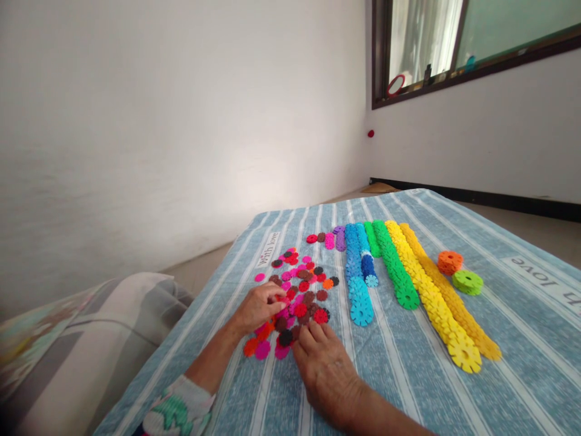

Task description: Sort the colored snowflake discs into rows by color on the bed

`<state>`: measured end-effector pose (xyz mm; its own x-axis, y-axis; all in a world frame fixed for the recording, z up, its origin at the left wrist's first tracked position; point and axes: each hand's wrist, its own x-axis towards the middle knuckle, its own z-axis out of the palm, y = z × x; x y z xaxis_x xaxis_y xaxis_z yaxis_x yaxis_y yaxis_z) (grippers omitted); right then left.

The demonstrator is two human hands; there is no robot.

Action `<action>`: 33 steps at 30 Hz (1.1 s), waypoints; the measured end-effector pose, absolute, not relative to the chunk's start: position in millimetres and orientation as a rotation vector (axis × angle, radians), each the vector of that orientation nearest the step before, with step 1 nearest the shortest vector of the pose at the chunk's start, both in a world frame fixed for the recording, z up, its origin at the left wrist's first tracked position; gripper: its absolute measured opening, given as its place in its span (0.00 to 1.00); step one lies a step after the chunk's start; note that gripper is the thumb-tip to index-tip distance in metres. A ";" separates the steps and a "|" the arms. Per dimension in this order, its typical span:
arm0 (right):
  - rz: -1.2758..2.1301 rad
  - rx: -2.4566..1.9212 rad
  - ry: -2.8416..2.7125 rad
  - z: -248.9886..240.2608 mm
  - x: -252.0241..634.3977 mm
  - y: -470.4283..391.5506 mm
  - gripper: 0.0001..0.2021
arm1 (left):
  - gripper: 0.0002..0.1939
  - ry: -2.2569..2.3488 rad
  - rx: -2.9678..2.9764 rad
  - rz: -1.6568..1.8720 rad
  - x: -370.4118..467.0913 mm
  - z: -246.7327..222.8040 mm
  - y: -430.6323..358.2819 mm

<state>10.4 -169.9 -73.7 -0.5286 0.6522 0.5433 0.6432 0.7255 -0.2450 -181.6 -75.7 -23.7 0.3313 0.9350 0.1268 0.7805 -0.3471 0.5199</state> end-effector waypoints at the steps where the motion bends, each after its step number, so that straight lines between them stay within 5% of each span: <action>1: 0.018 -0.977 -2.306 -73.6 10.5 -169.9 0.09 | 0.08 1.508 2.193 0.571 -183.2 -22.8 -75.4; 14: -0.016 -0.976 -2.284 -75.8 11.1 -170.8 0.13 | 0.01 1.382 2.268 0.439 -185.8 -17.4 -76.9; 33: 0.022 -1.000 -2.335 -73.1 12.0 -170.8 0.11 | 0.10 1.464 2.316 0.350 -171.5 -12.2 -86.5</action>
